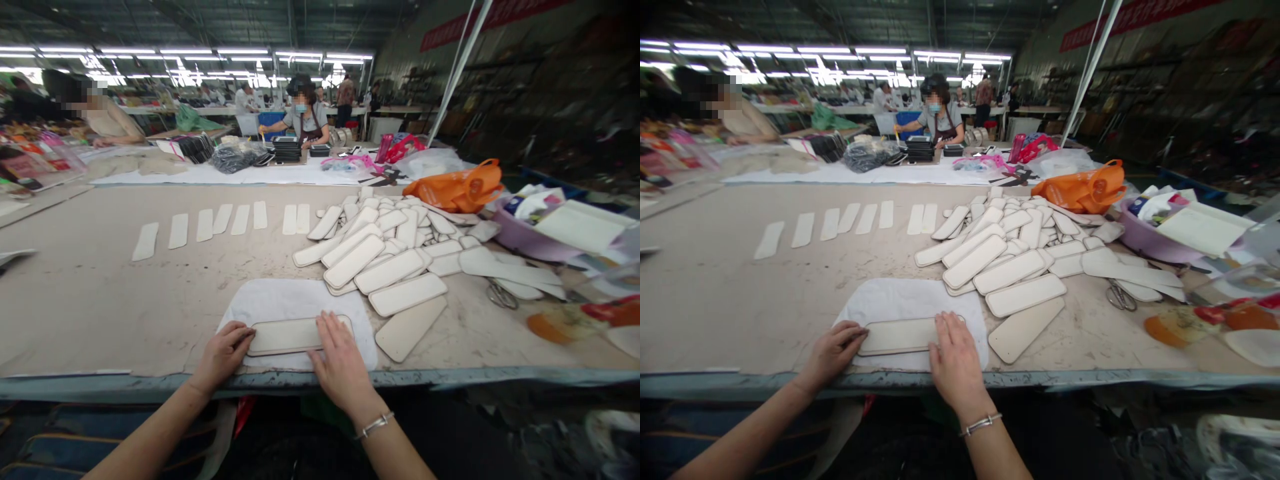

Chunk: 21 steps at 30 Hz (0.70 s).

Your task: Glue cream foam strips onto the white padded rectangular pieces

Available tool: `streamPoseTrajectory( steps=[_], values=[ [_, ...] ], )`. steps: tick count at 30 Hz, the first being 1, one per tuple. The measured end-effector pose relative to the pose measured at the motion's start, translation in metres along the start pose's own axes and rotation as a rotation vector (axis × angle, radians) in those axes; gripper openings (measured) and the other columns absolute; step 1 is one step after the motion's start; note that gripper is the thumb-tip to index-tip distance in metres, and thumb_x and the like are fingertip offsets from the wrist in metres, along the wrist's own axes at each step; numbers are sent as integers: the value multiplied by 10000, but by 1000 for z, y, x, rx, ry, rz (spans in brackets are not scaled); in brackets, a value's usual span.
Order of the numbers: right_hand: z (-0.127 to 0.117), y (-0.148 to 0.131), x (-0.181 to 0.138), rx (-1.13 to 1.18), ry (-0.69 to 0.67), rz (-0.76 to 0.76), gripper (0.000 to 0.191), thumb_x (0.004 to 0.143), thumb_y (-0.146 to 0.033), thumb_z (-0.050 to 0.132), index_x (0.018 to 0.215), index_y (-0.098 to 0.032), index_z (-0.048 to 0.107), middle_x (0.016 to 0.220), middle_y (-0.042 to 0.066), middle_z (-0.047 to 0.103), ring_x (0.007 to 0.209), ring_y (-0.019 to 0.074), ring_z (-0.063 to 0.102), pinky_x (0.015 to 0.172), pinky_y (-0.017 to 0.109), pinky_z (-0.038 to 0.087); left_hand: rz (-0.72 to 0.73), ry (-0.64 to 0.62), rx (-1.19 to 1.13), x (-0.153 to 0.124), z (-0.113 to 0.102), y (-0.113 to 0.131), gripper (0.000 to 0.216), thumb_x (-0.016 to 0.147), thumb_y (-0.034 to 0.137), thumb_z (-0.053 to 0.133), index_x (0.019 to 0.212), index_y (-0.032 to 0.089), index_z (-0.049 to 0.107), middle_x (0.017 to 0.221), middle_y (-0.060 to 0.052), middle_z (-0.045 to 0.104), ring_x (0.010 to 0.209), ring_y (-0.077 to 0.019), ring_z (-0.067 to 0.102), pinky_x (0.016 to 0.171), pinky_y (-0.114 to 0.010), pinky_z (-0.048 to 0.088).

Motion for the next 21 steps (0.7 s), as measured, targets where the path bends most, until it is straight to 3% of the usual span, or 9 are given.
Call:
streamPoseTrajectory(
  steps=[3, 6, 16, 21],
  values=[
    [18, -28, -2, 51, -156, -139, 666, 891, -429, 420, 1446, -126, 211, 1518, 87, 203, 1395, 239, 147, 1134, 414, 179, 0, 0, 3, 0, 1, -1, 274, 856, 389, 489, 856, 204, 691, 883, -54, 646, 815, -164, 629, 746, -259, 534],
    [30, -37, -2, 82, -260, -153, 728, 881, -545, 378, 1448, -125, 199, 1524, 92, 162, 1405, 235, 112, 1145, 426, 123, 9, 1, 3, -1, 2, -3, 266, 859, 381, 492, 866, 199, 686, 891, -57, 641, 816, -163, 627, 744, -257, 532],
    [17, 27, -12, -144, -275, 187, 763, 886, -608, 244, 1446, -93, 177, 1522, 98, 123, 1406, 252, 101, 1134, 461, 85, -31, -8, -11, 1, 1, 3, 215, 840, 335, 503, 859, 191, 662, 876, -50, 647, 809, -163, 629, 746, -269, 525],
    [23, 28, -14, -177, -248, 204, 780, 874, -616, 276, 1442, -86, 198, 1520, 103, 137, 1403, 269, 103, 1128, 485, 77, -253, 58, -59, 0, -10, 0, 257, 828, 311, 491, 1017, 173, 596, 835, -15, 662, 525, -99, 551, 561, -247, 515]
  ],
)
Point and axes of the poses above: each hand's wrist, its own x-axis towards the middle knuckle, its own z-axis out of the palm, y = z × x, the point moved 1 cm from there along x, towards the middle knuckle
